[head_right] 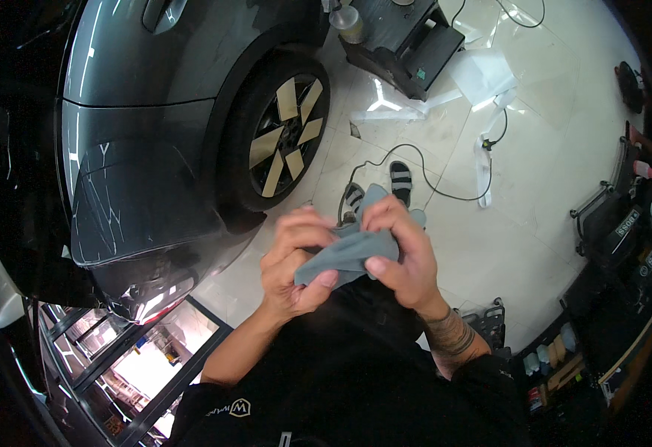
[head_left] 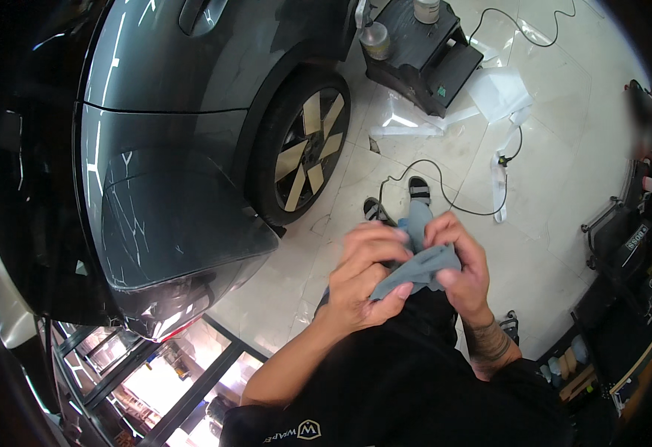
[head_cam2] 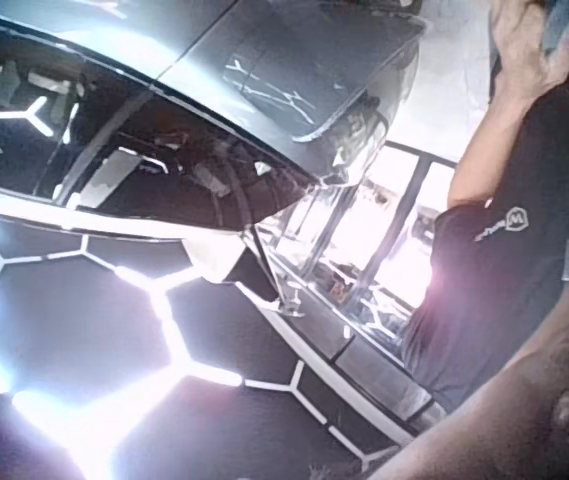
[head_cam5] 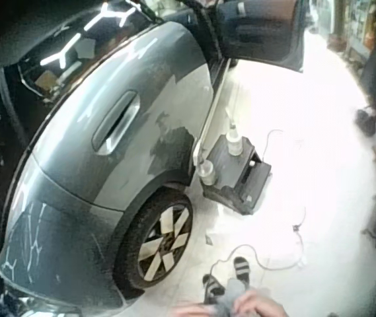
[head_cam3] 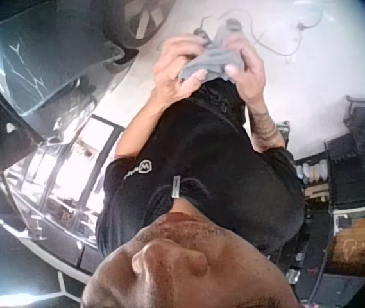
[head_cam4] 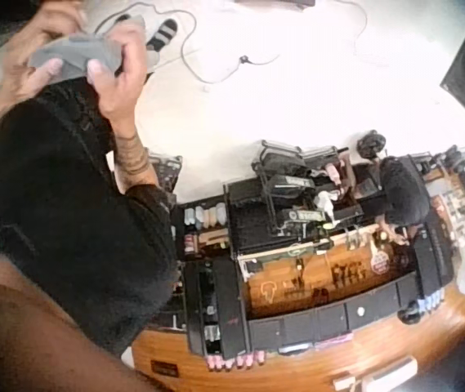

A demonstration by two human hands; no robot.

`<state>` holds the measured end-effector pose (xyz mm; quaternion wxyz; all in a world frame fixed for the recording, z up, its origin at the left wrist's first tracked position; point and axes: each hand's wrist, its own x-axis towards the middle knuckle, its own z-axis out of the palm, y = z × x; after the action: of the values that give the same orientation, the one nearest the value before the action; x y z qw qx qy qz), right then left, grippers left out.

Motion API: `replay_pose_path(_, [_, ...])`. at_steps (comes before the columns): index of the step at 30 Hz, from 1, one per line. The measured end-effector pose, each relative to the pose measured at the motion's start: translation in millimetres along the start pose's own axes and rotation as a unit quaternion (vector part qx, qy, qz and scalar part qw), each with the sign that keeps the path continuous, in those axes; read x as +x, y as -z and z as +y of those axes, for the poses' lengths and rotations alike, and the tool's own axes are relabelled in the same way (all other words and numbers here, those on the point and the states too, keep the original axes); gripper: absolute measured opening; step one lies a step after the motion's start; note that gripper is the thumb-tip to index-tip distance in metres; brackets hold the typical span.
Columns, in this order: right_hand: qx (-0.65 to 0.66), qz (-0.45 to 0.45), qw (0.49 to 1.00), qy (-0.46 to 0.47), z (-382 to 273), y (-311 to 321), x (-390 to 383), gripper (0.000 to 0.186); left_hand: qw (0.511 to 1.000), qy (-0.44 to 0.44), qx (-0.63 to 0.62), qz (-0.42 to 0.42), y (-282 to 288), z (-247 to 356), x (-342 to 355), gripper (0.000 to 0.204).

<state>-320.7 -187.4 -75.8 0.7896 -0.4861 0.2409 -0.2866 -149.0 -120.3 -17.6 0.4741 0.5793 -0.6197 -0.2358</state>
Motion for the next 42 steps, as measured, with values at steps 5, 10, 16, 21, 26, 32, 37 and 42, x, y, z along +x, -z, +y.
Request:
replay_pose_path(5, [0.363,0.092,0.923,-0.087,-8.8,-39.2,24.9,0.084,0.973,0.144,-0.053,0.171,-30.0,-9.0,-11.7,0.023])
replay_pose_path(10, [0.161,0.066,0.981,-0.081,4.8,-33.6,35.4,0.043,0.973,0.224,-0.004,0.053,-15.5,-17.9,-30.7,0.03])
replay_pose_path(16, [-0.07,0.066,0.993,-0.068,11.3,-5.7,51.9,0.038,0.734,0.426,-0.427,0.313,56.4,-30.6,-73.7,0.025])
replay_pose_path(21, [-0.073,0.038,0.991,-0.11,16.6,-5.2,56.1,0.036,0.689,0.38,-0.555,0.271,69.8,-33.6,-59.1,0.022])
replay_pose_path(26, [-0.082,0.011,0.987,-0.137,22.7,4.1,52.7,0.035,0.64,0.383,-0.614,0.259,60.1,-37.8,-54.3,0.021])
replay_pose_path(32, [-0.106,0.005,0.985,-0.14,29.5,13.0,49.4,0.035,0.627,0.317,-0.675,0.228,58.1,-46.2,-51.6,0.01])
replay_pose_path(37, [-0.109,0.003,0.985,-0.135,36.2,14.3,48.4,0.034,0.65,0.306,-0.664,0.207,57.9,-55.0,-54.8,0.009])
replay_pose_path(42, [-0.108,-0.032,0.983,-0.147,29.1,12.8,57.0,0.033,0.665,0.291,-0.66,0.193,56.1,-58.3,-54.3,0.008])
